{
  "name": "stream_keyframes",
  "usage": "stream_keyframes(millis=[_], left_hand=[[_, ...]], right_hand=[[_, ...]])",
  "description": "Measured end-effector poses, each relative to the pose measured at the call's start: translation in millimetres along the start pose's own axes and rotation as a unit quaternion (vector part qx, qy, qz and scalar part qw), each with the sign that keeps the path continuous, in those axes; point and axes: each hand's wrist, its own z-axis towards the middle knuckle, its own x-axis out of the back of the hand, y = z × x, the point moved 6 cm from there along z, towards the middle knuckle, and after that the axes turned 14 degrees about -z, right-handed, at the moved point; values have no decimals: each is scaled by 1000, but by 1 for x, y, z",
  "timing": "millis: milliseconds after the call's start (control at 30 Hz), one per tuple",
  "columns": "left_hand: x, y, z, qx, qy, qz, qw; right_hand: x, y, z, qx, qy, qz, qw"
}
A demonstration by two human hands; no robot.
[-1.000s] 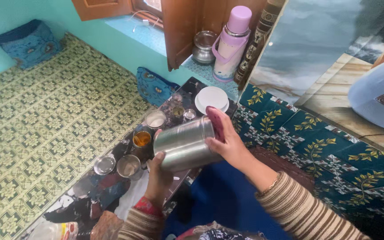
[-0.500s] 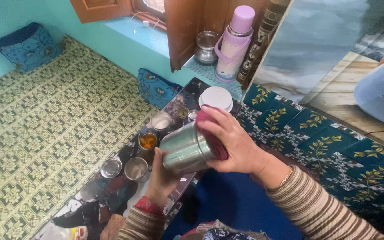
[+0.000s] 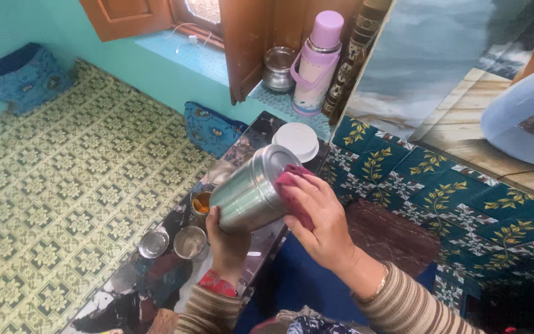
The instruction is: The person sits on the floor at a low table and wipes a large stainless steel canister with a red cloth, rotating it to clean the sides and lid. They briefly place the canister on a metal dish rack, then continue wiping it and handling small steel bowls and spice containers on the table.
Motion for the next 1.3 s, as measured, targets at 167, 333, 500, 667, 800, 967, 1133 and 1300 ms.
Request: stream_keyframes(millis=[167, 333, 500, 667, 800, 967, 1133, 1300], left_hand=[[-24, -1, -10, 23, -113, 48, 992], [-15, 0, -8, 17, -68, 33, 997], [-2, 12, -4, 17, -19, 58, 998], [-10, 4, -10, 64, -58, 54, 995], [-10, 6, -17, 21, -81, 56, 995], [0, -21, -16, 93, 14, -72, 993], [-15, -32, -20, 140, -53, 34, 988], [-49, -24, -1, 46, -218, 407, 886]], right_hand=[[2, 16, 31, 3, -7, -14, 1000], [-1, 36, 24, -71, -21, -25, 997], [-4, 6, -8, -39, -37, 22, 998], [-19, -5, 10, 51, -49, 3, 997], [-50, 43, 24, -110, -67, 120, 984], [-86, 82, -13, -351, 34, 568, 743], [-95, 93, -28, -387, 143, 614, 673], [-72, 103, 8, -376, 94, 470, 793]])
